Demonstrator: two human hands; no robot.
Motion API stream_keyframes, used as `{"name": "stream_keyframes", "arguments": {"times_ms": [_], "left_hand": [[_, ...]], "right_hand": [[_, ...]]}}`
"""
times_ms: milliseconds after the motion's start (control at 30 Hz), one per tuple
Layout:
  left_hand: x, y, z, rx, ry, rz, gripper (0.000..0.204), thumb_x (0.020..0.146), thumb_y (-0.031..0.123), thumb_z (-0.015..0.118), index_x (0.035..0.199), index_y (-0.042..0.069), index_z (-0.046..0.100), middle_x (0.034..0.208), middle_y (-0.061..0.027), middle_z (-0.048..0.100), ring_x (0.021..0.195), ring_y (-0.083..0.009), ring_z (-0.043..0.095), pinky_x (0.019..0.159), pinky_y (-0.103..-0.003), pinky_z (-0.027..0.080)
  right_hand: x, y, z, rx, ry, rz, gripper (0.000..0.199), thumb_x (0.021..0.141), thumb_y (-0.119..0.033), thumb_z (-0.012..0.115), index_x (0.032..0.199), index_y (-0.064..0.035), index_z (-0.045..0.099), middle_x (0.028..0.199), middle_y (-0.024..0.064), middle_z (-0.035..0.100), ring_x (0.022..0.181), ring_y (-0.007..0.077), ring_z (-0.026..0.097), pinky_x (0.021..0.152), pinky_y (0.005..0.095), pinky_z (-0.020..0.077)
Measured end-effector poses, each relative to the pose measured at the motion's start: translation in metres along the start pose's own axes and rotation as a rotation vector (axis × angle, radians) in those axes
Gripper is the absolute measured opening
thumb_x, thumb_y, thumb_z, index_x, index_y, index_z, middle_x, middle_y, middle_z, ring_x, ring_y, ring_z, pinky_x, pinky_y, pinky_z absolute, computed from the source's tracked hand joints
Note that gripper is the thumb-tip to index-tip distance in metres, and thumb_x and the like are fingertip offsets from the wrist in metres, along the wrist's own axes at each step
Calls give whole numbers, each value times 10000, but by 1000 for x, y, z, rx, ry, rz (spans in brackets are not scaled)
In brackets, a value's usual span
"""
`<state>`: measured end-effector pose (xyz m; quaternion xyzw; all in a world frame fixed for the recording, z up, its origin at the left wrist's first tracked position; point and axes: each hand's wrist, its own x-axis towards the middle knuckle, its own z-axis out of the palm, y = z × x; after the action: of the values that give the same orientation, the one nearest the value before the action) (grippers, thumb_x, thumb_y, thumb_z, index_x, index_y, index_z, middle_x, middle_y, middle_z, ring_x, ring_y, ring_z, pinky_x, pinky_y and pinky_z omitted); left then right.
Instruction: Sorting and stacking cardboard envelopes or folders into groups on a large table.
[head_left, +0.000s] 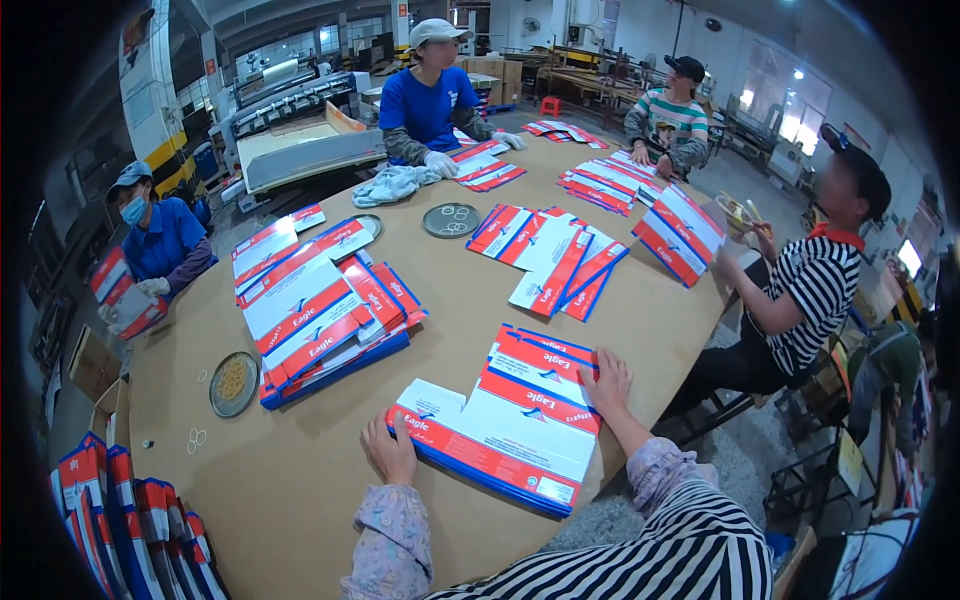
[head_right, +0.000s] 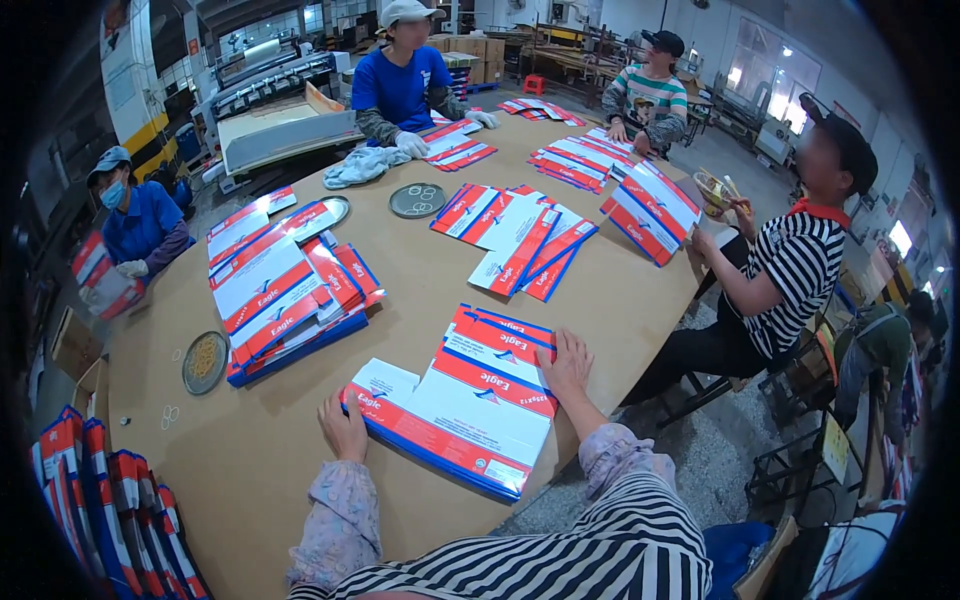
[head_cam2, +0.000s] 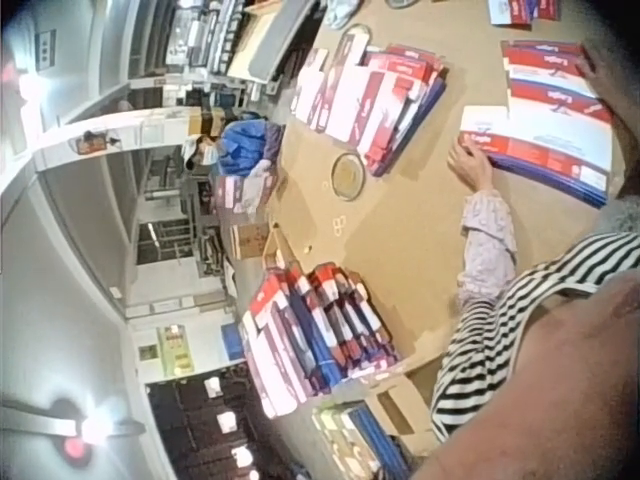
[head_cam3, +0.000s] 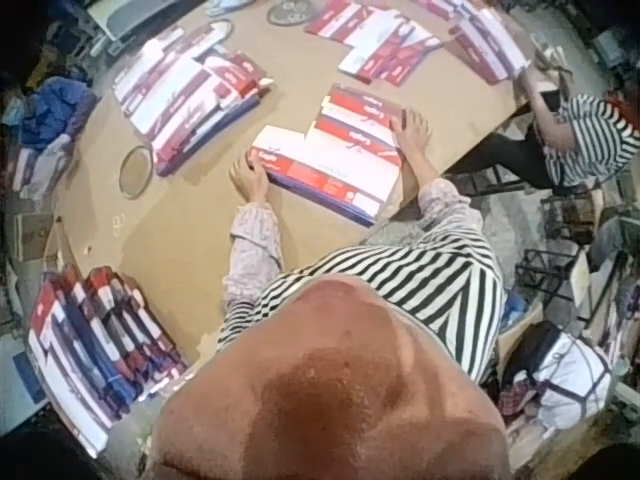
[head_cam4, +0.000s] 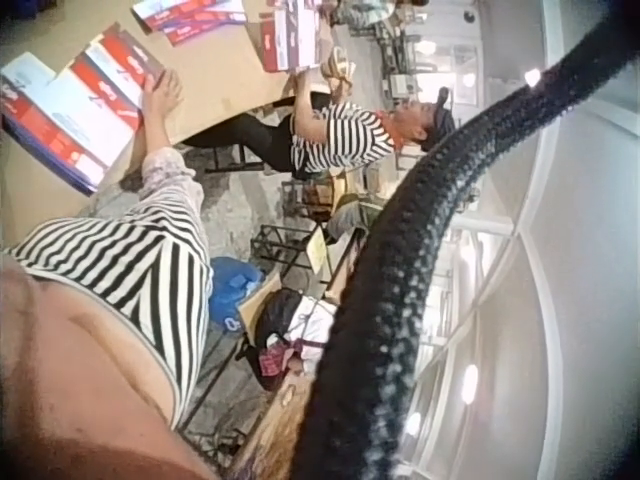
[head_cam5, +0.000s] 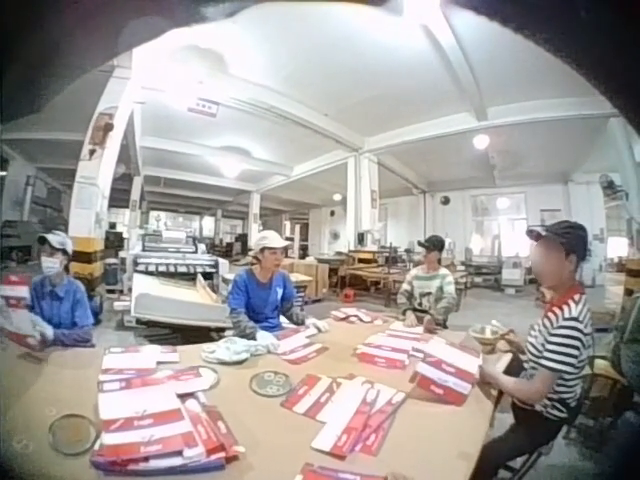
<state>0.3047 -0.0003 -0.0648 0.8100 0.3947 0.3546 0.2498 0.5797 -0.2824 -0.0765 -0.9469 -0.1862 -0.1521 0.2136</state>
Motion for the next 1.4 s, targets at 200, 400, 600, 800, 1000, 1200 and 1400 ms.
{"name": "stream_keyframes", "arguments": {"times_ms": [200, 400, 600, 800, 1000, 1200, 1400], "left_hand": [[8, -1, 2, 24, -6, 8, 349, 947, 317, 473, 1032, 9, 614, 1032, -138, 609, 1014, -317, 518, 908, -407, 389], [12, 4, 4, 2, 8, -6, 303, 900, 304, 538, 983, 27, 628, 984, -129, 603, 983, -316, 527, 888, -428, 384], [17, 2, -2, -4, -69, -8, 270, 859, 279, 591, 976, 38, 624, 958, -121, 587, 975, -307, 526, 886, -425, 382], [20, 4, -3, -32, -80, 11, 291, 830, 282, 626, 994, 41, 612, 954, -120, 575, 961, -311, 517, 893, -431, 371], [21, 5, -6, -36, -69, 26, 310, 817, 283, 639, 1007, 40, 602, 977, -131, 566, 982, -314, 508, 889, -441, 366], [20, 1, -2, -89, -81, 27, 329, 805, 293, 647, 1006, 35, 606, 976, -136, 582, 968, -330, 520, 875, -450, 378], [18, 2, -1, -131, -67, 24, 309, 814, 263, 656, 1006, 24, 618, 963, -136, 598, 968, -327, 536, 868, -423, 417]], "right_hand": [[5, -5, -1, -8, 37, -51, 507, 835, -381, 601, 1247, -89, 555, 1235, 85, 530, 1180, 254, 433, 982, 404, 303], [10, -5, -2, 67, 129, -64, 297, 812, -304, 638, 1028, -102, 644, 1059, 77, 547, 1059, 261, 470, 934, 401, 356], [12, -6, 0, 42, 101, -37, 210, 797, -269, 651, 906, -95, 609, 959, 85, 535, 990, 272, 483, 889, 402, 373], [13, -5, 2, -8, 124, -66, 204, 787, -259, 651, 881, -92, 578, 946, 97, 529, 965, 276, 487, 877, 399, 375], [13, -13, 0, -4, 121, -68, 202, 782, -249, 653, 884, -92, 580, 931, 95, 530, 956, 276, 489, 868, 395, 378], [13, -1, 2, 33, 159, -85, 185, 778, -237, 655, 852, -92, 566, 912, 93, 530, 936, 274, 492, 846, 400, 387], [11, -1, 2, 38, 164, -45, 175, 779, -206, 646, 800, -67, 544, 856, 98, 521, 884, 283, 491, 808, 392, 397]]}}
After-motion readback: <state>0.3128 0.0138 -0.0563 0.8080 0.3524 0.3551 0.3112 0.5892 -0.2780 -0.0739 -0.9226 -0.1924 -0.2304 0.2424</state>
